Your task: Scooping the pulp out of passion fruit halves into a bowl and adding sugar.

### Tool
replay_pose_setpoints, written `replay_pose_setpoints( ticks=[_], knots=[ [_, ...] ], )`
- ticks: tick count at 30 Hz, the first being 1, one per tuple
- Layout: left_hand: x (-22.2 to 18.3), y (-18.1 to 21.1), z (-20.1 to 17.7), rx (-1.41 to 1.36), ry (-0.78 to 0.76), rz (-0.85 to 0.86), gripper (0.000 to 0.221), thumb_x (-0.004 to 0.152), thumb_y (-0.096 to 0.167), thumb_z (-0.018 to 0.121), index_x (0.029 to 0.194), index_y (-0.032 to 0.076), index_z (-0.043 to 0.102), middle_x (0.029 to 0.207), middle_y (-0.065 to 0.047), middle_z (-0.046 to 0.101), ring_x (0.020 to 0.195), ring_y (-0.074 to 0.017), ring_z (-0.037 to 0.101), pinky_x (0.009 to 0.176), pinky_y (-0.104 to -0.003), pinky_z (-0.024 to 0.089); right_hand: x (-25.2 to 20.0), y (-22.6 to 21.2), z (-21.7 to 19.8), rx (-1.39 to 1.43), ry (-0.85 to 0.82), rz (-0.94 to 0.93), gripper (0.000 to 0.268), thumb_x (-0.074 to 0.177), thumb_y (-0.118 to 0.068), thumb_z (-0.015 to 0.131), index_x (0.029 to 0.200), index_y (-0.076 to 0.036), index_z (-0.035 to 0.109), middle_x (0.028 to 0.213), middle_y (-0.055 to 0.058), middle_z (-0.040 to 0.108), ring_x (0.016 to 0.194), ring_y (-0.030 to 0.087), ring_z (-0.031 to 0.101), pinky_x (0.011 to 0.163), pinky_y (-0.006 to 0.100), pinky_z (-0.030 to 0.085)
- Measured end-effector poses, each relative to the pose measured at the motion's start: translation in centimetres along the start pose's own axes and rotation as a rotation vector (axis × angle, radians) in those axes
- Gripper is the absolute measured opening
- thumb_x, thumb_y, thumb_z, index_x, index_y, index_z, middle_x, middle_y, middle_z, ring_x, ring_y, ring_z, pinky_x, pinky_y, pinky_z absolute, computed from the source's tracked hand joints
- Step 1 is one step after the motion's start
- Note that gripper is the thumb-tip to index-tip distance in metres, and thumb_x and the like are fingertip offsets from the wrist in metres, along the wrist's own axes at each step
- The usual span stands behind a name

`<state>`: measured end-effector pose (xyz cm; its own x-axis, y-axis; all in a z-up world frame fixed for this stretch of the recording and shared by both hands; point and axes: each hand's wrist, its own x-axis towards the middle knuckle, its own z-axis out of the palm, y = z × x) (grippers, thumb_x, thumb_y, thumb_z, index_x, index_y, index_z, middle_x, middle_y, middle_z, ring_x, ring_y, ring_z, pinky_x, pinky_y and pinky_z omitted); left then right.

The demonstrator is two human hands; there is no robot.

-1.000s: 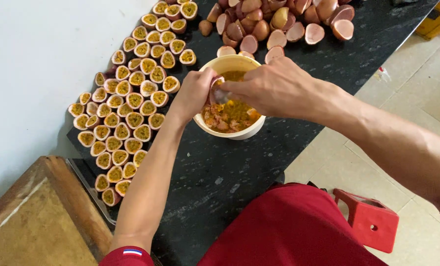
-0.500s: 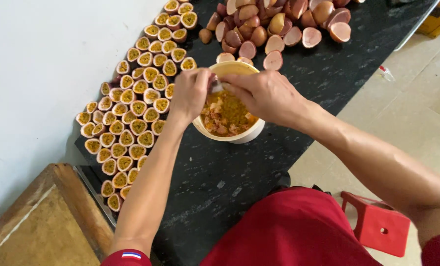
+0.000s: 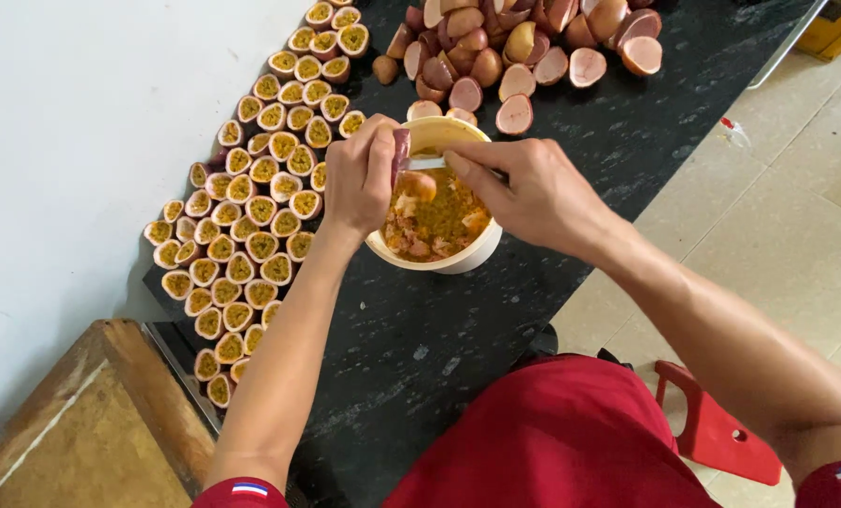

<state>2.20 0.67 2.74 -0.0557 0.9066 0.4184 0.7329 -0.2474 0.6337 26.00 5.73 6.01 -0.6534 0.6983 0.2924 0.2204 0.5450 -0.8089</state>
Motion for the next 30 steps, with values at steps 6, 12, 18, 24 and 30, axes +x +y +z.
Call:
replay_pose_setpoints(
  ticks=[6, 12, 18, 24, 30],
  knots=[
    [0.3, 0.6, 0.2, -0.027, 0.064, -0.017, 0.048, 0.110, 0.036, 0.030, 0.093, 0.006, 0.063, 0.068, -0.006, 0.062, 0.056, -0.0181, 0.062, 0.052, -0.034, 0.048, -1.2, 0.8, 0.9, -0.053, -0.091, 0.072, 0.031, 0.101, -0.026, 0.062, 0.124, -0.008, 0.074, 0.077, 0.018, 0.075, 0.061, 0.023, 0.075, 0.058, 0.037, 0.058],
    [-0.9, 0.3, -0.2, -0.033, 0.127, 0.054, 0.049, 0.116, 0.040, 0.030, 0.105, 0.005, 0.061, 0.080, -0.008, 0.063, 0.065, -0.0211, 0.062, 0.062, -0.035, 0.048, -2.1, 2.1, 0.6, -0.097, -0.036, 0.019, 0.030, 0.104, -0.023, 0.063, 0.125, -0.004, 0.073, 0.082, 0.018, 0.075, 0.068, 0.021, 0.073, 0.063, 0.036, 0.057],
    [-1.4, -1.2, 1.5, -0.149, 0.073, -0.193, 0.057, 0.107, 0.052, 0.021, 0.102, 0.008, 0.056, 0.071, -0.008, 0.062, 0.056, -0.0232, 0.062, 0.053, -0.036, 0.050, -1.2, 1.7, 2.5, 0.453, -0.001, 0.415, 0.037, 0.103, -0.032, 0.065, 0.116, 0.001, 0.077, 0.070, -0.006, 0.058, 0.060, 0.002, 0.045, 0.049, 0.026, 0.037],
    [-1.8, 2.4, 2.5, -0.142, 0.157, -0.137, 0.059, 0.113, 0.052, 0.017, 0.115, 0.004, 0.051, 0.096, -0.014, 0.061, 0.080, -0.0299, 0.069, 0.069, -0.042, 0.054, 0.0, 1.6, 5.7, 0.635, 0.008, 0.535, 0.037, 0.099, -0.029, 0.068, 0.103, 0.007, 0.075, 0.070, -0.005, 0.063, 0.058, 0.003, 0.050, 0.047, 0.025, 0.039],
    [-2.4, -0.2, 3.2, -0.165, 0.153, -0.029, 0.057, 0.118, 0.054, 0.019, 0.126, 0.004, 0.045, 0.104, -0.013, 0.057, 0.080, -0.0216, 0.067, 0.064, -0.034, 0.055, 0.4, 2.6, 6.0, 0.592, 0.001, 0.327, 0.033, 0.100, -0.026, 0.068, 0.111, 0.004, 0.074, 0.087, -0.003, 0.072, 0.078, 0.001, 0.061, 0.067, 0.024, 0.055]
  ],
)
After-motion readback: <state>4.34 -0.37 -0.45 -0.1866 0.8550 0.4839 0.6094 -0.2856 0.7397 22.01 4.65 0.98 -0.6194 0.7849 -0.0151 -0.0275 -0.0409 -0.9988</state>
